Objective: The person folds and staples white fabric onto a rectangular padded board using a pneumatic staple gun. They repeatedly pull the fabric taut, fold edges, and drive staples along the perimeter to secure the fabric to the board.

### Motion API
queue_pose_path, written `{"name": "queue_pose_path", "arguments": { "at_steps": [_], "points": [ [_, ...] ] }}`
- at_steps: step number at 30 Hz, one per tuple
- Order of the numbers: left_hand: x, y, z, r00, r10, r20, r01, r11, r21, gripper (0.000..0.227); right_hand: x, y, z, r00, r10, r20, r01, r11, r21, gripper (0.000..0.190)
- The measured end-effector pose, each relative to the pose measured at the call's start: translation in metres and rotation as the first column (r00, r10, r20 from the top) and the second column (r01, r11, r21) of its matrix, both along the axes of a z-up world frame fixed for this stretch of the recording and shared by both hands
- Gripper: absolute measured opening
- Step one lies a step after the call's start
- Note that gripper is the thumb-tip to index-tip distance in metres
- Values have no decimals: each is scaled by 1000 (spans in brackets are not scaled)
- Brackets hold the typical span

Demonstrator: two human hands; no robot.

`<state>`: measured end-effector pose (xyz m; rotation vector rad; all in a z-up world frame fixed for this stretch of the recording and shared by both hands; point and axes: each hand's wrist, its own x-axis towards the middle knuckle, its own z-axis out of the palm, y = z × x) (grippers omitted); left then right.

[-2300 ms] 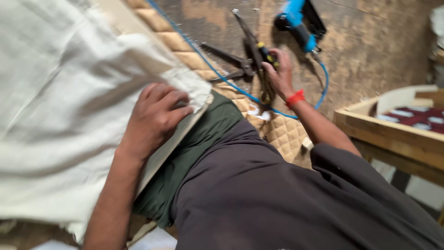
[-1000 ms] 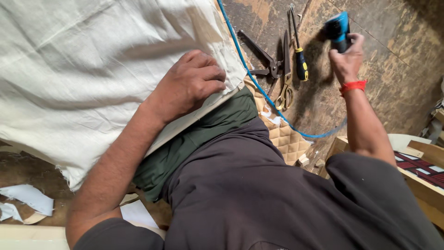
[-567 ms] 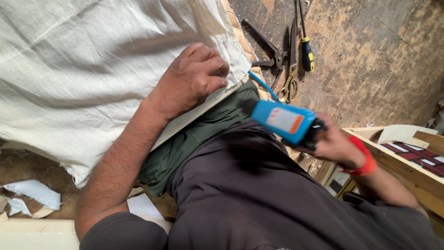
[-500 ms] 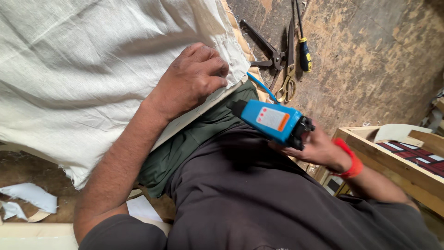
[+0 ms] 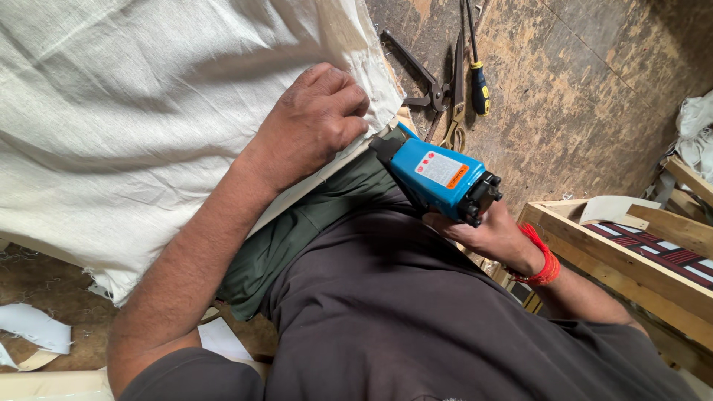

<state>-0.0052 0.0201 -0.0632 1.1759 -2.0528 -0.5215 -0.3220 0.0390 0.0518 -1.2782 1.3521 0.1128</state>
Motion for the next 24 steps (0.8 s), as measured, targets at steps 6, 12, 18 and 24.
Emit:
{"name": "queue_pose_path", "arguments": {
  "at_steps": [6, 12, 18, 24],
  "points": [
    [-1, 0, 1, 1000, 11, -1, -11, 999, 39, 7, 9, -4, -15, 995, 88, 51, -86, 995, -52, 59],
    [1, -1, 2, 1000, 13, -4, -13, 1000, 23, 6, 2, 8, -24, 989, 126, 76, -111, 977, -183, 60],
    [0, -1, 0, 1000, 4, -7, -3, 999, 33, 9, -3, 4, -29, 992, 112, 54, -109, 992, -59, 48],
    [2, -2, -4, 998, 1, -59, 0, 1000, 16, 7, 13, 0, -27, 992, 122, 19, -120, 989, -85, 44]
  ]
}}
